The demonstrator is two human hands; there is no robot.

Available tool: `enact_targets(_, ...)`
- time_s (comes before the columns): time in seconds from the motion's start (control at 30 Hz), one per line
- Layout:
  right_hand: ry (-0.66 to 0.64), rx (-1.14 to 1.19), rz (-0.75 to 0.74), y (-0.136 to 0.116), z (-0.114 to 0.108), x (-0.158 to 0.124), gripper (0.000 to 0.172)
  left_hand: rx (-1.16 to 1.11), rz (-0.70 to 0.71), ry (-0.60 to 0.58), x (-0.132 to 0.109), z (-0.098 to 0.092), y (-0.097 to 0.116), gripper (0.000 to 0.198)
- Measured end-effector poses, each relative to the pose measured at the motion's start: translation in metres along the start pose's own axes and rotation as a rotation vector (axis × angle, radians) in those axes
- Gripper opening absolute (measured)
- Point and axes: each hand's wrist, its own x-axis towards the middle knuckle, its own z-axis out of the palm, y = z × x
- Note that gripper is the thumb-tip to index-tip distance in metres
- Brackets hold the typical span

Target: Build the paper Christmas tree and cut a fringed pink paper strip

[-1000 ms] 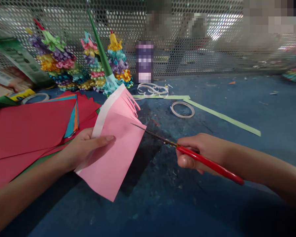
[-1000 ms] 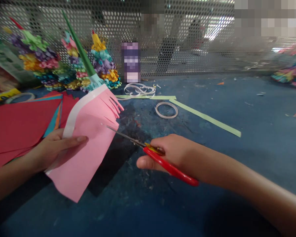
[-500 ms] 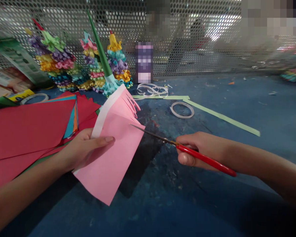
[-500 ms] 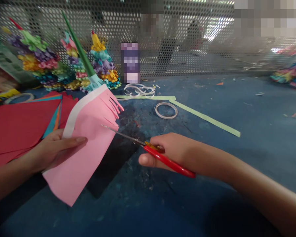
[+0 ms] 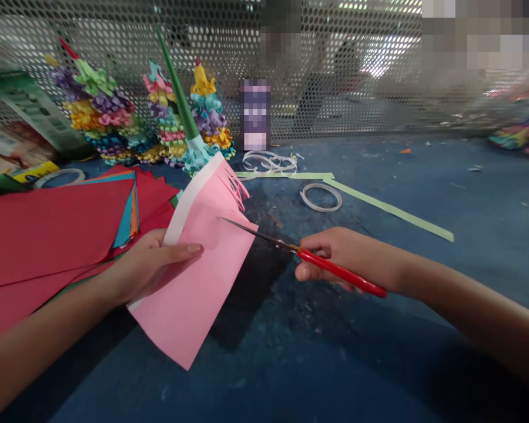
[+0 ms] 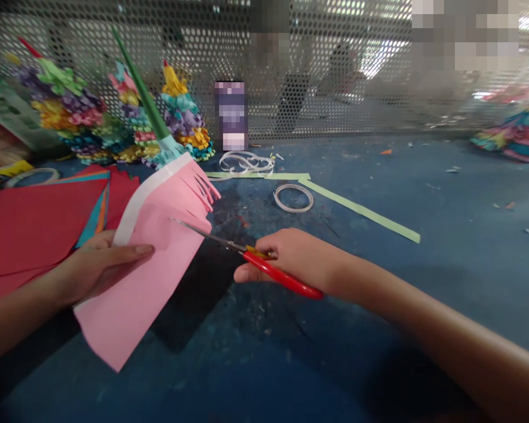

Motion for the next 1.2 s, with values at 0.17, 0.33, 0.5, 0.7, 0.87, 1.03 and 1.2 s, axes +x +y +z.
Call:
enact_targets(0.17, -0.001, -0.042, -0.084, 0.004, 0.002, -0.002, 0.054, -0.011, -0.007, -0.002, 0.0, -0.001, 0.0, 0.011)
enact_targets(0.33, -0.016, -0.086, -0.144, 0.001, 0.002, 0.001, 0.049, 0.046, -0.003, -0.016, -0.003, -0.001, 0.002, 0.01)
enact_targets(0.5, 0.012, -0.022, -0.098, -0.009, 0.003, 0.005, 0.052, 0.035, -0.009, -0.023, -0.002, -0.003, 0.002, 0.012)
enact_targets(0.7, 0.02, 0.058, -0.061, -0.007, 0.003, 0.008, 0.052, 0.037, -0.042, -0.033, 0.002, -0.007, 0.0, 0.023)
enact_targets(0.87, 0.025, -0.018, -0.16, -0.005, 0.004, 0.008, 0.05, 0.048, -0.046, -0.028, 0.002, -0.006, 0.001, 0.021)
enact_targets(1.03, 0.019, -0.04, -0.16, -0.006, 0.007, 0.01, 0.052, 0.079, -0.043, -0.043, 0.002, -0.007, -0.001, 0.021)
enact_targets(1.2, 0.044, -0.041, -0.172, -0.008, 0.008, 0.011, 0.052, 0.055, -0.041, -0.068, 0.003, -0.01, -0.002, 0.02)
